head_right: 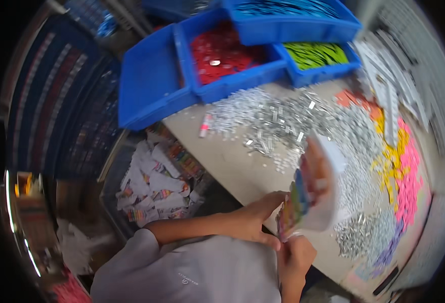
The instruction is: Assembling toy xylophones by placing metal pins and colorful plastic keys onto white plastic bases.
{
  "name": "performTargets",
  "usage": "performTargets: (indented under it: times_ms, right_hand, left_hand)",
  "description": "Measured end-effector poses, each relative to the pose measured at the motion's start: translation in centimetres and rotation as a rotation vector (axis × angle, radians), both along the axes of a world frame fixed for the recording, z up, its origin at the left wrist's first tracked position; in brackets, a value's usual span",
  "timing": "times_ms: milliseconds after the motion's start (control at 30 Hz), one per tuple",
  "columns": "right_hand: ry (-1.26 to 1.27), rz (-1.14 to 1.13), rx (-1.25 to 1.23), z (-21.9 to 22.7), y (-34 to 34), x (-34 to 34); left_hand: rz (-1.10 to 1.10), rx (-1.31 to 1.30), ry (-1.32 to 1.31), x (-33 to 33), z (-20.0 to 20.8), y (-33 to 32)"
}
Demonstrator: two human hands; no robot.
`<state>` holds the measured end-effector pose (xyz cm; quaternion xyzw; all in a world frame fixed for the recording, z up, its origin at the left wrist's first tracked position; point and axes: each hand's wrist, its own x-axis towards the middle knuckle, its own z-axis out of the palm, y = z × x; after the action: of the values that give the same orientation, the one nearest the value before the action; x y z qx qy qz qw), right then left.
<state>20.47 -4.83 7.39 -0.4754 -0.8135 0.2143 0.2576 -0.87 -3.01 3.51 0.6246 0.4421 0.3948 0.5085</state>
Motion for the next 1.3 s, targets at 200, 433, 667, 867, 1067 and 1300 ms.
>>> performTargets:
  times_ms: [200, 433, 667, 867, 1067, 1300]
  right_hand:
    - [0.233, 0.345, 0.047, 1.5, 1.2, -4.3]
    - [0.234, -0.11, -0.034, -2.5, 3.4, -3.7]
    - [0.224, -0.248, -0.181, -7.0, 3.7, -2.7]
    - [0.116, -0.195, -0.055, -7.5, 3.9, -3.2]
    - [0.004, -0.193, 0.03, -7.5, 4.0, -3.4]
    - [-0.008, -0.21, 0.082, -7.5, 4.0, -4.2]
  left_hand:
    - [0.5, -0.21, -0.962, -2.6, 0.2, -5.6]
    - [1.367, -0.323, -1.266, -13.1, -7.4, -13.9]
    - [2.026, -0.44, -0.66, -24.3, -34.8, -28.8]
    - [2.089, -0.261, -0.056, -36.8, -34.6, -24.1]
    - [1.901, -0.506, 0.333, -49.3, -37.3, -20.1]
    - [1.551, -0.934, 0.644, -46.5, -40.6, -16.3]
